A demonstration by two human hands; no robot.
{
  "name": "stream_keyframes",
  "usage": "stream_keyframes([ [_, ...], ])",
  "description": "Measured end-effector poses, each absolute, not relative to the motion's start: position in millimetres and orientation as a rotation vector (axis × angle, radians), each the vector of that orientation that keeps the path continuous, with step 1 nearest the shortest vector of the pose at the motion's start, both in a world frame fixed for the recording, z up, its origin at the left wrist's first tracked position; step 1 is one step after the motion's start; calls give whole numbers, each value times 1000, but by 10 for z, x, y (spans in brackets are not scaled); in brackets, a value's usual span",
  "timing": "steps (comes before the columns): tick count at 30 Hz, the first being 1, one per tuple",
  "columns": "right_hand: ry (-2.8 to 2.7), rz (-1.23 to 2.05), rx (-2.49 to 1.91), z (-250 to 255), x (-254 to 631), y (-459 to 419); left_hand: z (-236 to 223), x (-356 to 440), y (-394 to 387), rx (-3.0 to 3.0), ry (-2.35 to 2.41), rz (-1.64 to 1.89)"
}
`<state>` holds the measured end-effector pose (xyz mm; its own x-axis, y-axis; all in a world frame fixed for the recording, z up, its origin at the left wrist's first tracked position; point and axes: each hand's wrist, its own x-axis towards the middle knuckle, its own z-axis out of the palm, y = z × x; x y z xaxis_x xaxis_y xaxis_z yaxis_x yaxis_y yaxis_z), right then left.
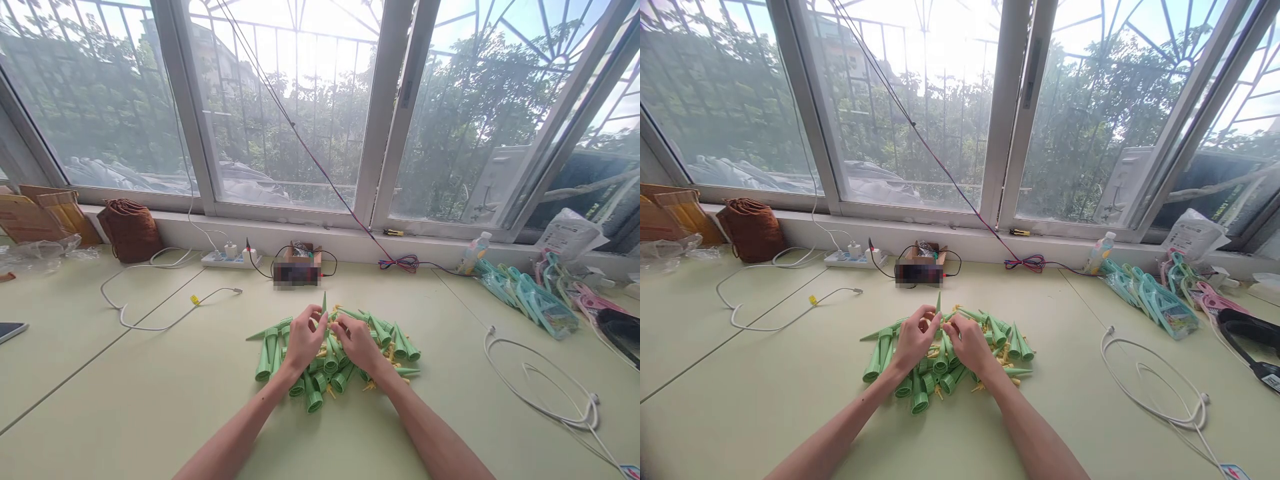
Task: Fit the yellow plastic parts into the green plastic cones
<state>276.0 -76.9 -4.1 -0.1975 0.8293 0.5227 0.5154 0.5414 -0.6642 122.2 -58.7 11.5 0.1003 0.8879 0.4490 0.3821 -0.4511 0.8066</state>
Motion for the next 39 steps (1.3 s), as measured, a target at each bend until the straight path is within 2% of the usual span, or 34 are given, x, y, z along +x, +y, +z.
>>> stream_keyframes([
  [5,-1811,507,-1093,-58,2750,-777,126,1225,-591,1876,1242,1342],
  [39,-1806,360,-1100,-37,2748,-771,123,1218,-589,1879,1276,1351],
])
